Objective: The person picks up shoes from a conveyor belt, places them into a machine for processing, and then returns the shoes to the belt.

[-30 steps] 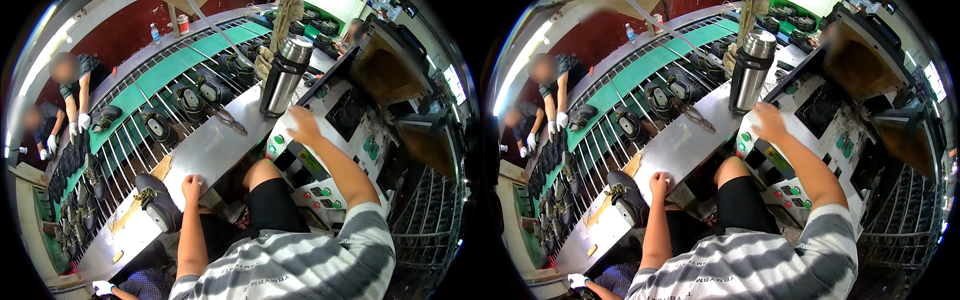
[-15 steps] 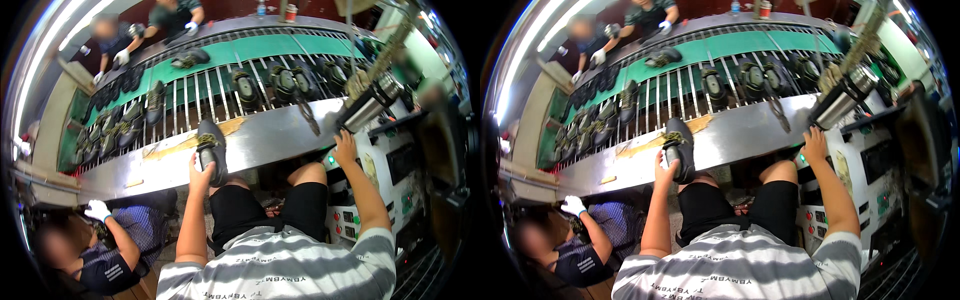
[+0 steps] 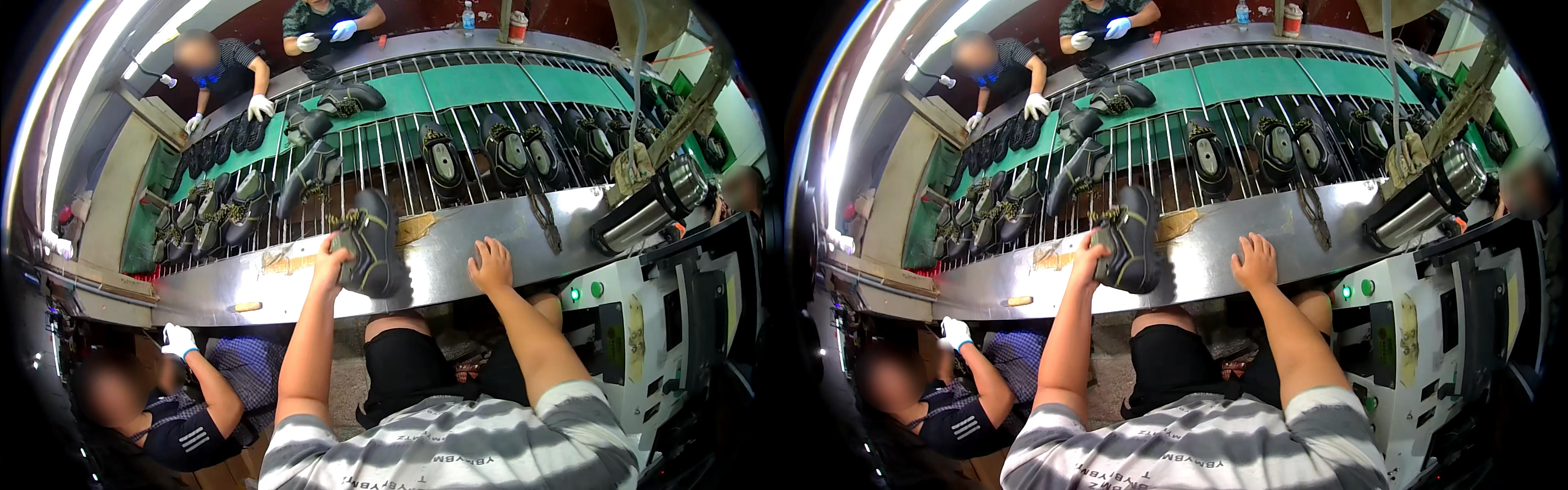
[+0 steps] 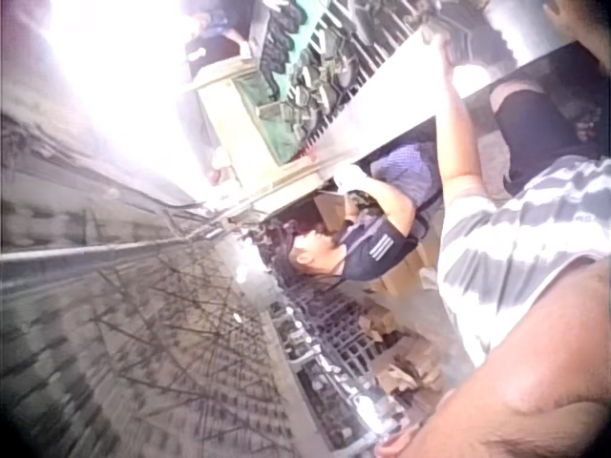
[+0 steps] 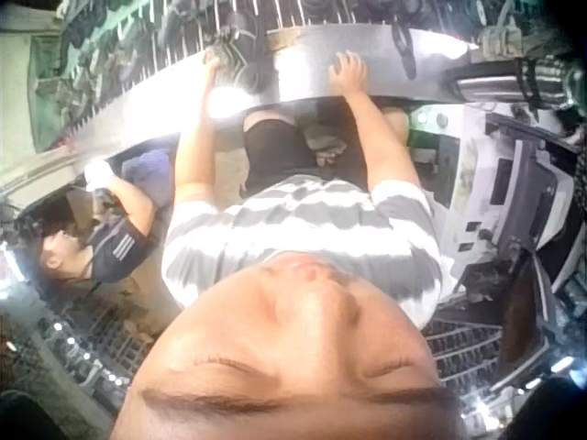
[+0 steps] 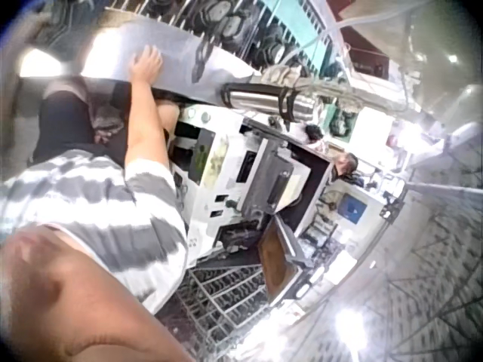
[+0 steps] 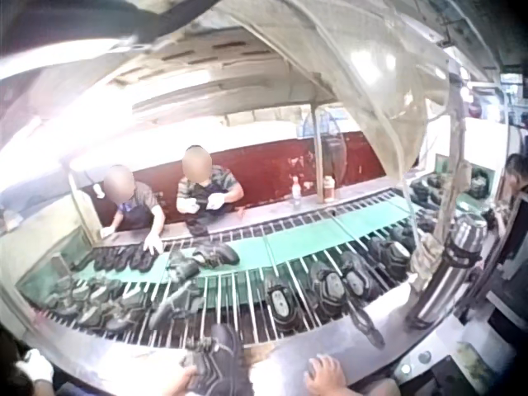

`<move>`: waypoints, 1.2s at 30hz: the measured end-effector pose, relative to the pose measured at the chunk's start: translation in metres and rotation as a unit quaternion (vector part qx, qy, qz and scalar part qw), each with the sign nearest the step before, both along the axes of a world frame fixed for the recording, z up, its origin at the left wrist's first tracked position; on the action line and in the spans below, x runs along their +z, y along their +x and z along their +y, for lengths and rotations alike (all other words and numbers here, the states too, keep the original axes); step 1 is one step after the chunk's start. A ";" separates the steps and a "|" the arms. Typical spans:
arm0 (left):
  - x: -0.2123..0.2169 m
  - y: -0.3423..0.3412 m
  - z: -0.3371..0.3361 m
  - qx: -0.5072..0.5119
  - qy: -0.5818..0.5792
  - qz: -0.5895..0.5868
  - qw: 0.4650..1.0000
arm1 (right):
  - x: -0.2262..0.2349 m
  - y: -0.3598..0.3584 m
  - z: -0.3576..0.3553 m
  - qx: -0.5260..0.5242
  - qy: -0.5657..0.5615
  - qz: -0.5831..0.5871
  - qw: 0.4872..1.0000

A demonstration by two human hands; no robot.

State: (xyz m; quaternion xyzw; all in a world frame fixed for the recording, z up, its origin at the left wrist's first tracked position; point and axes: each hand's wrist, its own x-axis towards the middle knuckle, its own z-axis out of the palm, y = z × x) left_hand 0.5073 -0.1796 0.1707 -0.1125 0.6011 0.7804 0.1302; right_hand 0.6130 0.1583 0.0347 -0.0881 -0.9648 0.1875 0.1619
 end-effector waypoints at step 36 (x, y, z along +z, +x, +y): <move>-0.167 0.093 0.090 -0.124 -0.502 0.420 0.746 | 0.126 0.286 0.086 -0.142 -0.023 0.319 0.937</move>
